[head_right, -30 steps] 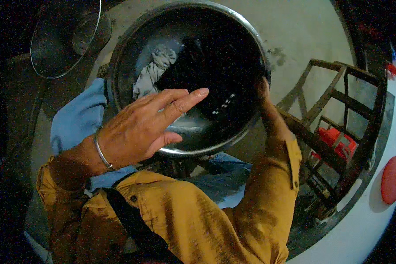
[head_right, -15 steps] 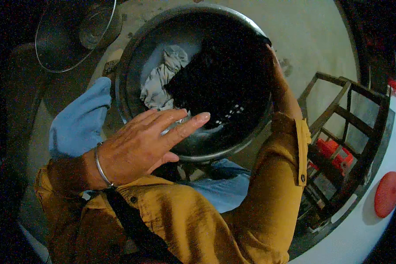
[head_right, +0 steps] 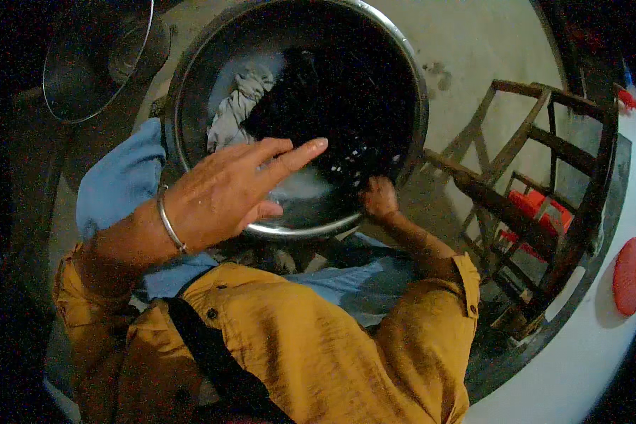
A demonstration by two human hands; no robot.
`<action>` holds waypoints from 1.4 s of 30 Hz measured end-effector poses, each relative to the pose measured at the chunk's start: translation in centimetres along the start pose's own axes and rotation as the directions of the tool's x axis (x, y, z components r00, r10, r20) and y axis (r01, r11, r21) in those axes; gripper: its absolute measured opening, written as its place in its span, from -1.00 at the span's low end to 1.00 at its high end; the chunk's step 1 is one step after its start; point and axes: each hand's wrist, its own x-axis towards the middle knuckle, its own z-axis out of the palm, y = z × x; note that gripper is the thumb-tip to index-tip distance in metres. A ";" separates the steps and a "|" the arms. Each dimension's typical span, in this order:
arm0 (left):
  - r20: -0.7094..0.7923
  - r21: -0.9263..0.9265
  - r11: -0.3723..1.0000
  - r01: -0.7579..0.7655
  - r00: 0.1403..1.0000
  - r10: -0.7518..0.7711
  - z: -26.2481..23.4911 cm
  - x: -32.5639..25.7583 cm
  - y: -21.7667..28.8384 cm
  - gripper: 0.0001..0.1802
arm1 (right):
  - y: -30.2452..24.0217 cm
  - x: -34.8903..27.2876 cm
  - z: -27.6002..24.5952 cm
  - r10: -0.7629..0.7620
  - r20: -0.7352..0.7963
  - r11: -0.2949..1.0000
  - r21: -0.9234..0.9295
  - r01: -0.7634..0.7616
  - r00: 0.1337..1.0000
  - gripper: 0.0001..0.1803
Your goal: The person sits cross-legged on the floor and washes clothes by hand in a metal basin filled with water. They scrub and wring various garments, including a light-colored cloth and dark items, using both hands.
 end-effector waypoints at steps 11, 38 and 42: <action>-0.260 0.037 0.998 0.059 0.964 -0.047 -5.1 -1.8 -1.3 -0.20 | -29.0 9.1 4.9 0.089 -0.081 0.669 0.744 0.001 0.993 -0.77; -0.044 0.025 0.986 0.165 0.986 -0.164 -2.1 3.3 -0.5 -0.18 | 13.2 33.0 -13.4 0.507 0.602 -0.822 0.123 0.555 0.617 -0.40; -0.017 0.080 0.981 0.175 0.984 -0.175 -0.7 2.8 -1.8 -0.17 | 16.9 24.5 -6.4 0.590 0.673 -0.648 0.064 0.759 0.447 -0.34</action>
